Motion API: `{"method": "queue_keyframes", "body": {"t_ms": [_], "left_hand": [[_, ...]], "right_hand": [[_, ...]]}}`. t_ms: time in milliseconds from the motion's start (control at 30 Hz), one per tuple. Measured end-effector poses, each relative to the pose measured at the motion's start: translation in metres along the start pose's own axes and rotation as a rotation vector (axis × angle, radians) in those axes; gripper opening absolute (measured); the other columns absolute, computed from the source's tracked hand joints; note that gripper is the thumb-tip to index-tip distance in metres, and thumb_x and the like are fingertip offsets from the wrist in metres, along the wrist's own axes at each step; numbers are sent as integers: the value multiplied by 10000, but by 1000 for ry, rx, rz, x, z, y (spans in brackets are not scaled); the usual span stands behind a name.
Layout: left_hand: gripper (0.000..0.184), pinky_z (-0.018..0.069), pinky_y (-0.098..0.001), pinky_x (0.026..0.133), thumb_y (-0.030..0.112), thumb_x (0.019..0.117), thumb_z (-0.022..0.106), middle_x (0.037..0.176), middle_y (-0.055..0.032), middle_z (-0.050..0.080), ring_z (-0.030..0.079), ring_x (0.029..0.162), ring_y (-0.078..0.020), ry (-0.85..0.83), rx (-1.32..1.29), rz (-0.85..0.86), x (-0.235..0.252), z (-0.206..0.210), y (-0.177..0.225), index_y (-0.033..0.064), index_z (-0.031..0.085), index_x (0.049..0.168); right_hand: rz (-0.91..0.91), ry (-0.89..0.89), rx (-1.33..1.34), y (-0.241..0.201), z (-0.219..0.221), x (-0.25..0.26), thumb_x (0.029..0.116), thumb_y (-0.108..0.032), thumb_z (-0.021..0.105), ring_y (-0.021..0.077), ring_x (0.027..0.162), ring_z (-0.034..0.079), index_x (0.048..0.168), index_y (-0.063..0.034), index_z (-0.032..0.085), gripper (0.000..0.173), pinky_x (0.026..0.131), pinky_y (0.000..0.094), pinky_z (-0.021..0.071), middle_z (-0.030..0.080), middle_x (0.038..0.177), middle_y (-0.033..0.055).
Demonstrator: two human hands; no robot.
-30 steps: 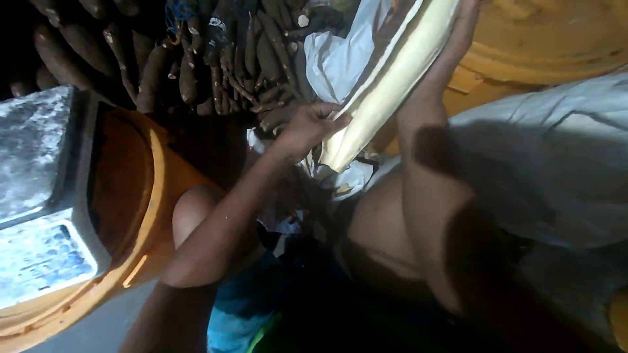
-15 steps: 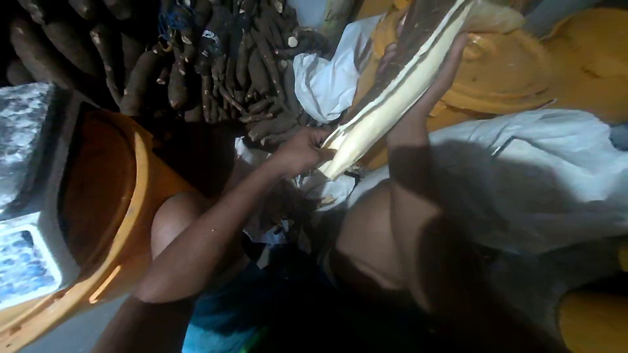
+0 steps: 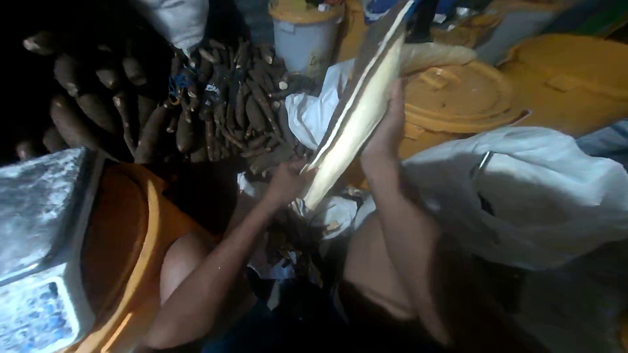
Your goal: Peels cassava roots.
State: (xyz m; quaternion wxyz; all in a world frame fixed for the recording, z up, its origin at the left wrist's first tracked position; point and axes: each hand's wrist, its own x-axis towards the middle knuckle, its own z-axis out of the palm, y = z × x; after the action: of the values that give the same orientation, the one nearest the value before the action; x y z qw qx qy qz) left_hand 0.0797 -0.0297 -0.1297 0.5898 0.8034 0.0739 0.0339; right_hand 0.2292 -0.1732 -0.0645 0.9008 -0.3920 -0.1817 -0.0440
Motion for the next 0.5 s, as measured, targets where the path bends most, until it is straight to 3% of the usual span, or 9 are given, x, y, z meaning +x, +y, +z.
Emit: {"method": "queue_keyframes", "body": {"t_ms": [133,233,300,367,500], "left_hand": [[318,545,-351,580,373,998,672,701,-64,658,615,590,-154,93,21,-38,5,2,-1,67,717,925],[270,554,-360,603,333,957,734,727,-59,668,628,621,-155,137,62,7,9,2,-2,68,714,908],[165,584,-352,679,217,921,774,830,-42,702,663,717,-137,151,89,103,12,1,-2,73,726,985],[206,609,-366,768,131,893,786,931,-46,719,691,815,-138,172,100,172,12,2,-5,67,713,1075],[348,632,-344,788,158,875,808,1042,-19,740,719,863,-109,371,129,216,5,8,-4,123,700,1204]], "right_hand": [[-3,-26,58,-1,4,0,1114,-388,307,172,1206,626,1417,-102,503,460,1035,428,538,648,1280,72],[27,-19,81,4,-1,2,1110,-398,327,181,1212,626,1427,-102,511,471,1034,441,540,650,1293,80],[94,3,34,0,6,-7,1103,-397,358,152,1159,653,1411,-115,532,452,991,400,566,672,1253,53],[154,-34,3,-3,12,-16,1096,-399,390,137,1172,643,1453,-131,494,459,1001,379,560,657,1285,39],[140,-85,45,7,14,-16,1084,-404,417,174,1203,631,1497,-116,440,504,1022,412,547,638,1321,76]]}}
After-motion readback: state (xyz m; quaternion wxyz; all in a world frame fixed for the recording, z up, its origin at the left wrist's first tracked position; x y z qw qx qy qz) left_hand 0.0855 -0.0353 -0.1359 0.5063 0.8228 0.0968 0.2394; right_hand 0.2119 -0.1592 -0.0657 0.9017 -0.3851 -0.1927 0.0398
